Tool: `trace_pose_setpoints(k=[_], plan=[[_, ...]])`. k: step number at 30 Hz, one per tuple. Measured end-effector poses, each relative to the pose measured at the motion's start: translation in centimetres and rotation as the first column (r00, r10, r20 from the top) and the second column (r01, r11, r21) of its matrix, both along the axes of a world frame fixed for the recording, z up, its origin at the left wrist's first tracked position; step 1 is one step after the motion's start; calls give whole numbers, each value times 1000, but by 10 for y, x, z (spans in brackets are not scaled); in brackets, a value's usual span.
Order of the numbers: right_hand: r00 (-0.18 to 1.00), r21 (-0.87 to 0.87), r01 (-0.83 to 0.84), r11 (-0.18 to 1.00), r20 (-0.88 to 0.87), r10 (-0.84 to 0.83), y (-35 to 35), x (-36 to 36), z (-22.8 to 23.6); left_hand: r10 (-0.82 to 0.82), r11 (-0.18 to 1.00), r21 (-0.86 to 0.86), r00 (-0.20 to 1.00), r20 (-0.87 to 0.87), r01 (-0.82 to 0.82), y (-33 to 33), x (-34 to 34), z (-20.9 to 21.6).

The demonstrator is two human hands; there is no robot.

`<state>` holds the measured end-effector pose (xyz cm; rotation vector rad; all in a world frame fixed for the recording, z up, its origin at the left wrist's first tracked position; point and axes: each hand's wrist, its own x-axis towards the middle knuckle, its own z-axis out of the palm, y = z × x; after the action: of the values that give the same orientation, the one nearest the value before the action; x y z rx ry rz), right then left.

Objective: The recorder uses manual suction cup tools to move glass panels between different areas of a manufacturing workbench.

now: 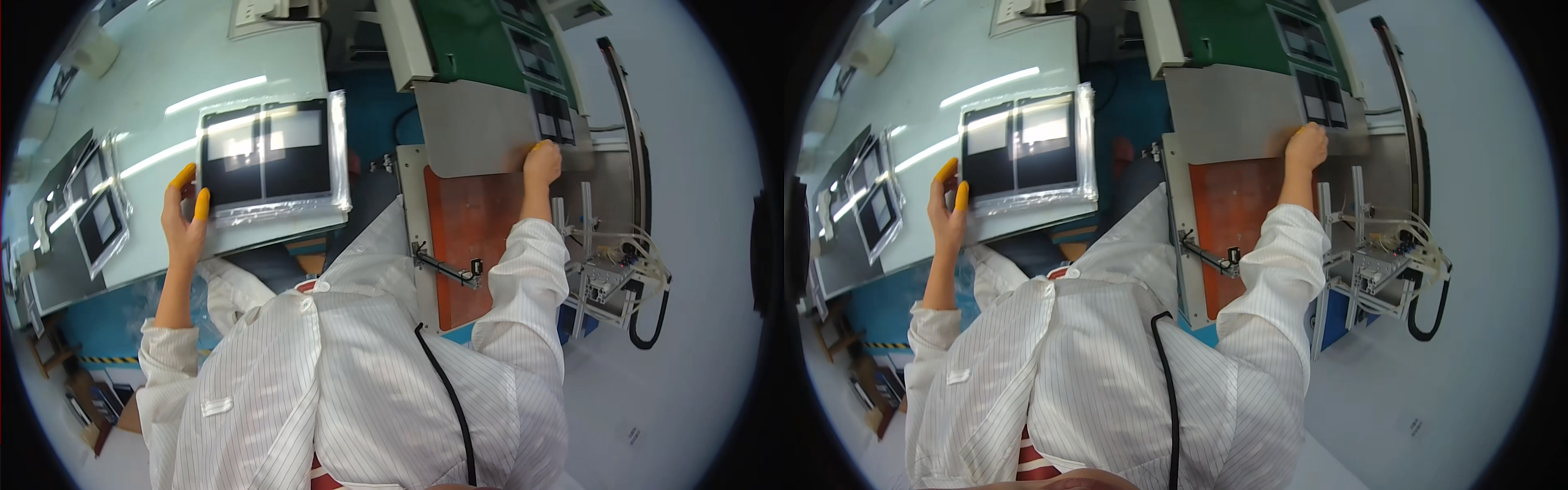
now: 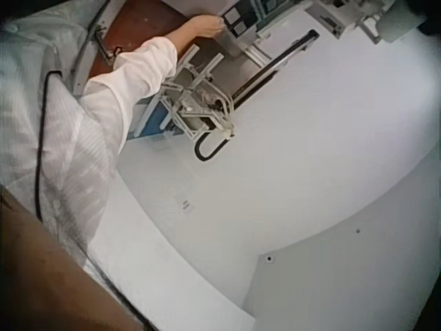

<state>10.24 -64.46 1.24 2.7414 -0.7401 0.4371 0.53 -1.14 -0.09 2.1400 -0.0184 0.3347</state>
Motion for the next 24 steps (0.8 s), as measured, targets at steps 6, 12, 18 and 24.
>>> trace_pose_setpoints(k=[6, 12, 18, 24], plan=[[995, 69, -84, 994, 64, 80, -3, -1, -8, 30, 998, 46, 999, 34, -32, -5, 2, 3], [923, 218, -356, 909, 233, 306, 64, -17, -5, 28, 997, 73, 998, 63, -32, -3, 0, 5], [886, 477, -464, 746, 274, 375, 124, -89, -15, 26, 997, -73, 994, 104, -19, 9, 1, -8], [737, 873, -415, -257, 158, -657, 130, -97, -24, -2, 1000, -26, 994, 107, 4, 13, -2, -11]])
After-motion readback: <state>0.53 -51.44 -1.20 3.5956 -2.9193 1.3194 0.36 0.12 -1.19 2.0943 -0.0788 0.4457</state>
